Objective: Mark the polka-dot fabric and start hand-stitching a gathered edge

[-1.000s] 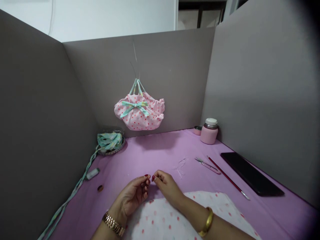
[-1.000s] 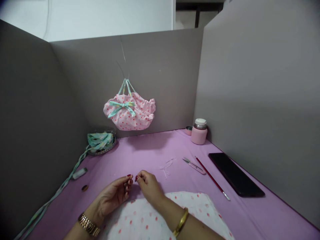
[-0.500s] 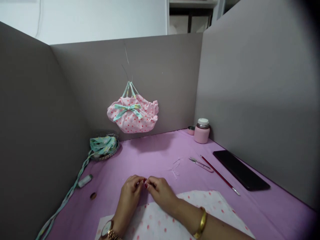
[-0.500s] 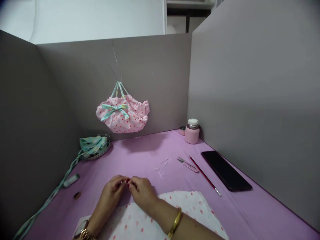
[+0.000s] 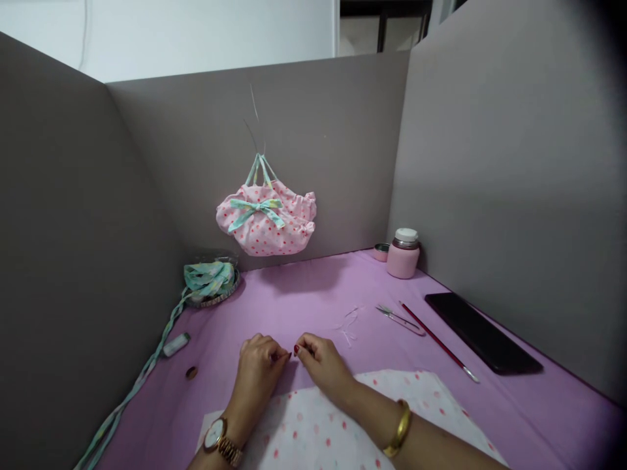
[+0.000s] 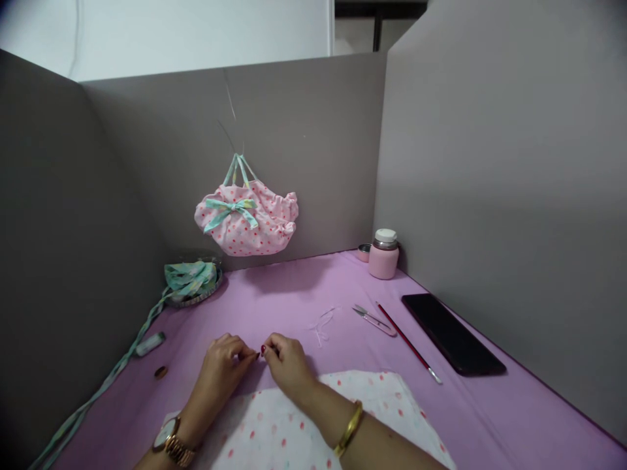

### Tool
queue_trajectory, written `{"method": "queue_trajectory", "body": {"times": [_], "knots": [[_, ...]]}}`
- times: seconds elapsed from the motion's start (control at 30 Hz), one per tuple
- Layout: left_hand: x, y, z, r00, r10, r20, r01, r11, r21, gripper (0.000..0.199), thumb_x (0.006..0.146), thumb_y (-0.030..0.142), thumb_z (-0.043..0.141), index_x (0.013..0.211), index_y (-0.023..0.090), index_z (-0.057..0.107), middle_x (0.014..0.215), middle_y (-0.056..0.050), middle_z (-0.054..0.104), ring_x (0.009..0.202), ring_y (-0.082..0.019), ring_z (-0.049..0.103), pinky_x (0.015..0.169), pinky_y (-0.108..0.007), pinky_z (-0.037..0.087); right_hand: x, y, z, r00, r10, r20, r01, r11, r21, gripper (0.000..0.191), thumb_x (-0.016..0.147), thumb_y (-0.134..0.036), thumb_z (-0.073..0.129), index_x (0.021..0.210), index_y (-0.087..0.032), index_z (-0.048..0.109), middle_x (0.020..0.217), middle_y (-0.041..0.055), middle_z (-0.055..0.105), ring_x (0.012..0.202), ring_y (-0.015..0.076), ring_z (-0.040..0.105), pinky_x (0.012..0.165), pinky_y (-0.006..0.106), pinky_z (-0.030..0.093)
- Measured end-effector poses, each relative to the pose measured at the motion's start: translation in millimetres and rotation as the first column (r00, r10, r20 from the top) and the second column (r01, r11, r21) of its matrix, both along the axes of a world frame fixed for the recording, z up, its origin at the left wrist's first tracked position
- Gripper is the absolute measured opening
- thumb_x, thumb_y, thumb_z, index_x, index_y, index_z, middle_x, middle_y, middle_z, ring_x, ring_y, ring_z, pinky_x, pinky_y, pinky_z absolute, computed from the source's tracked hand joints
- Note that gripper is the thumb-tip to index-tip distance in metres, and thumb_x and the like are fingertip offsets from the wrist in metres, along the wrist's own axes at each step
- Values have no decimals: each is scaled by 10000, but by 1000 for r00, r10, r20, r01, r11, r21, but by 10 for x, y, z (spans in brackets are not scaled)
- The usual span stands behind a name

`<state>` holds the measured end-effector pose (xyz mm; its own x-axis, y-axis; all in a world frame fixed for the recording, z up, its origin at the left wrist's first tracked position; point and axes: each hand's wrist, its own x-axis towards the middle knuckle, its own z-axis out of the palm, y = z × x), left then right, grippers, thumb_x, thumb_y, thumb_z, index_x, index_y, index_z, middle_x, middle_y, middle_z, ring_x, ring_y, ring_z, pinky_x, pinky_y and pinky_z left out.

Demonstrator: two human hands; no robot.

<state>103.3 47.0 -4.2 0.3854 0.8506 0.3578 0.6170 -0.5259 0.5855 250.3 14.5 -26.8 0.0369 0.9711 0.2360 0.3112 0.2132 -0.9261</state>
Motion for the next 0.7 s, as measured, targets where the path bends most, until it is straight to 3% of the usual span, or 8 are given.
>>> {"method": "queue_trajectory", "body": {"times": [0.23,0.47,0.7], "knots": [[2,-6,-7,996,18,91,-10,995,-95,214,639,180,651,480,211,512,551,-24,557,614,-202,447,612,-315,253,8,20,-15,999,8,-34,-9,1000,-29,162,785,-195,453,650,-159,535,563,-35,444,538,104,376,515,214,278],[44,37,-97,924,-80,374,201,934,-296,210,699,302,550,576,218,402,704,-25,568,655,-161,532,625,-281,423,20,28,-40,993,72,-92,-77,995,-60,143,772,-226,489,654,-157,532,555,-47,414,531,93,359,504,196,286],[-166,169,0,913,3,408,163,914,-371,208,673,331,562,616,216,398,626,2,570,599,-146,547,582,-262,429,42,70,-15,990,54,-131,-64,995,-77,130,787,-174,450,679,-155,519,548,-52,402,516,84,360,489,181,283]]}}
